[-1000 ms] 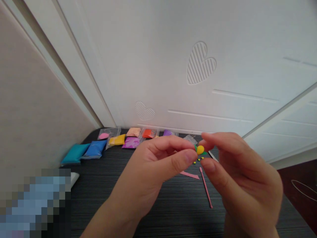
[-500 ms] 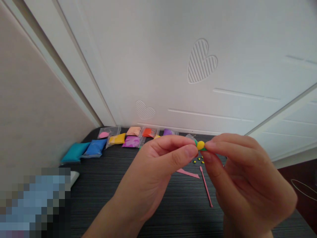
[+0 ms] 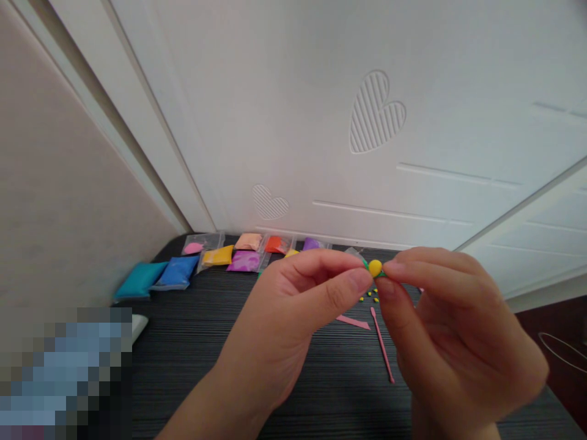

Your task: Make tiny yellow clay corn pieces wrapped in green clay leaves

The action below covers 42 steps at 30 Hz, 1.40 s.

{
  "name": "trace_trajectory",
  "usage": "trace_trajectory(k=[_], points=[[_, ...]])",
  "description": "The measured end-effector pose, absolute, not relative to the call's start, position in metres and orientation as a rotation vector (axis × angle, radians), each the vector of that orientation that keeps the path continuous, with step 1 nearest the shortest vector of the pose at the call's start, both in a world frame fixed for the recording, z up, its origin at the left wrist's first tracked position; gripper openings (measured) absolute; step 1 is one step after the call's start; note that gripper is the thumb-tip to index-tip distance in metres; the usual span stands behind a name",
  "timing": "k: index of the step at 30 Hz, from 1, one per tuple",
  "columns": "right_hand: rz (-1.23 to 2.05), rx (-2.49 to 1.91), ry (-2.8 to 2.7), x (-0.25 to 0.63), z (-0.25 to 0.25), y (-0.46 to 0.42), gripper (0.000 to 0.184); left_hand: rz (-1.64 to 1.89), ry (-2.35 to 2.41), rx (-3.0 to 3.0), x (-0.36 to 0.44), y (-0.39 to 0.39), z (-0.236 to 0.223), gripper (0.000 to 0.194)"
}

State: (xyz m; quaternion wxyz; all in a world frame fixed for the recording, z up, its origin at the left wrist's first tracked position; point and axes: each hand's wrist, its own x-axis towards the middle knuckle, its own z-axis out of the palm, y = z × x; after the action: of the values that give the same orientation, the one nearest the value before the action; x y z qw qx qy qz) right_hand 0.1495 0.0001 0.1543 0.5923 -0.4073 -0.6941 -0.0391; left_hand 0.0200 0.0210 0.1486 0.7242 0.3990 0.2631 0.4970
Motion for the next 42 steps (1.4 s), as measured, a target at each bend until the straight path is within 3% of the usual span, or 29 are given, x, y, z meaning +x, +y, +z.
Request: trace_trajectory(k=[42], points=[[0.019,-0.817,-1.501,0.1426,0.1487,0.0082,0.026,1.358,0.731,1.167,0.0216,0.0168,0.1552,0.010]])
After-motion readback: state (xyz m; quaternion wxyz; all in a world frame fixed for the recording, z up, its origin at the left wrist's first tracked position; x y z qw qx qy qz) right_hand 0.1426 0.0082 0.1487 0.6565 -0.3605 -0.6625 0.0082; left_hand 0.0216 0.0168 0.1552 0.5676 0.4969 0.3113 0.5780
